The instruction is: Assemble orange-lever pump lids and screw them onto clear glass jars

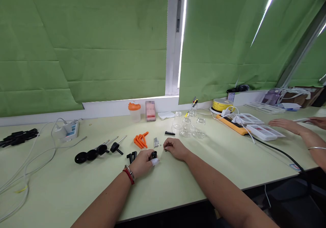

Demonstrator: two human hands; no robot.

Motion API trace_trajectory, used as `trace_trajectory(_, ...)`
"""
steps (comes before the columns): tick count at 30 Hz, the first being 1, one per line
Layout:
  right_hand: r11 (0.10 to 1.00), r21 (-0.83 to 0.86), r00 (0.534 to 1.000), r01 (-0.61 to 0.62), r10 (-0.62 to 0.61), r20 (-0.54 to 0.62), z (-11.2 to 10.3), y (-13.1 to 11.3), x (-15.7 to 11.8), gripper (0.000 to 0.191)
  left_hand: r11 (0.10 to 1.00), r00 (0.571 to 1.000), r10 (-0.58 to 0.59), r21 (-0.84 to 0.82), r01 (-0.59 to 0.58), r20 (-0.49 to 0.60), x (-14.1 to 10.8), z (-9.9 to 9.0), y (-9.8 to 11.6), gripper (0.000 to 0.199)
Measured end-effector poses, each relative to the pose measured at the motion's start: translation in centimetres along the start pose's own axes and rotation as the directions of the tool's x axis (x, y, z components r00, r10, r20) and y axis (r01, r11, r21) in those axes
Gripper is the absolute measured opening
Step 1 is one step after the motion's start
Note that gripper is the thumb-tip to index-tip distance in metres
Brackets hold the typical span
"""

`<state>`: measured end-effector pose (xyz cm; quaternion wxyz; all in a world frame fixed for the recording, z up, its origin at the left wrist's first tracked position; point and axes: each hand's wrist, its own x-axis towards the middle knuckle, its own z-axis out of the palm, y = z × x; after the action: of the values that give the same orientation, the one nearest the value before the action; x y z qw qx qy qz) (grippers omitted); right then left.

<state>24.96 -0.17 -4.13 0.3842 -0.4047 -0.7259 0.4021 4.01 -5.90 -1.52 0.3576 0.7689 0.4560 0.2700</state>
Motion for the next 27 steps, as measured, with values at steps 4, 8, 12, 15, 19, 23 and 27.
trace_trajectory(4, 0.999, 0.034, 1.000, 0.008, -0.008, 0.006, -0.07, 0.26, 0.08, 0.010, 1.000, 1.000, 0.006, -0.016, -0.006, -0.001, 0.01, -0.02, 0.08, 0.021)
trace_trajectory(8, 0.999, 0.053, 1.000, 0.013, -0.013, 0.007, -0.12, 0.45, 0.10, 0.009, 0.999, 1.000, 0.012, -0.039, -0.012, 0.013, 0.02, -0.01, 0.28, 0.021)
trace_trajectory(12, 0.998, 0.061, 1.000, 0.018, -0.018, 0.003, -0.10, 0.51, 0.10, 0.011, 0.999, 1.000, 0.010, -0.049, -0.009, 0.014, 0.01, -0.01, 0.40, 0.023)
trace_trajectory(15, 0.998, 0.067, 1.000, 0.021, -0.021, 0.000, -0.09, 0.54, 0.10, 0.011, 0.999, 1.000, 0.007, -0.053, -0.006, 0.016, 0.09, -0.01, 0.36, 0.023)
trace_trajectory(19, 0.997, 0.079, 1.000, 0.025, -0.024, -0.005, -0.11, 0.60, 0.14, 0.010, 0.999, 1.000, 0.008, -0.054, -0.007, 0.021, 0.21, -0.02, 0.24, 0.023)
trace_trajectory(23, 0.996, 0.088, 1.000, 0.025, -0.024, -0.010, -0.12, 0.70, 0.19, 0.009, 0.999, 1.000, 0.007, -0.051, -0.006, 0.023, 0.14, -0.07, 0.30, 0.023)
trace_trajectory(27, 0.995, 0.100, 0.999, 0.027, -0.025, -0.019, -0.06, 0.91, 0.21, 0.009, 0.999, 1.000, 0.007, -0.045, -0.006, 0.029, 0.07, -0.15, 0.41, 0.023)
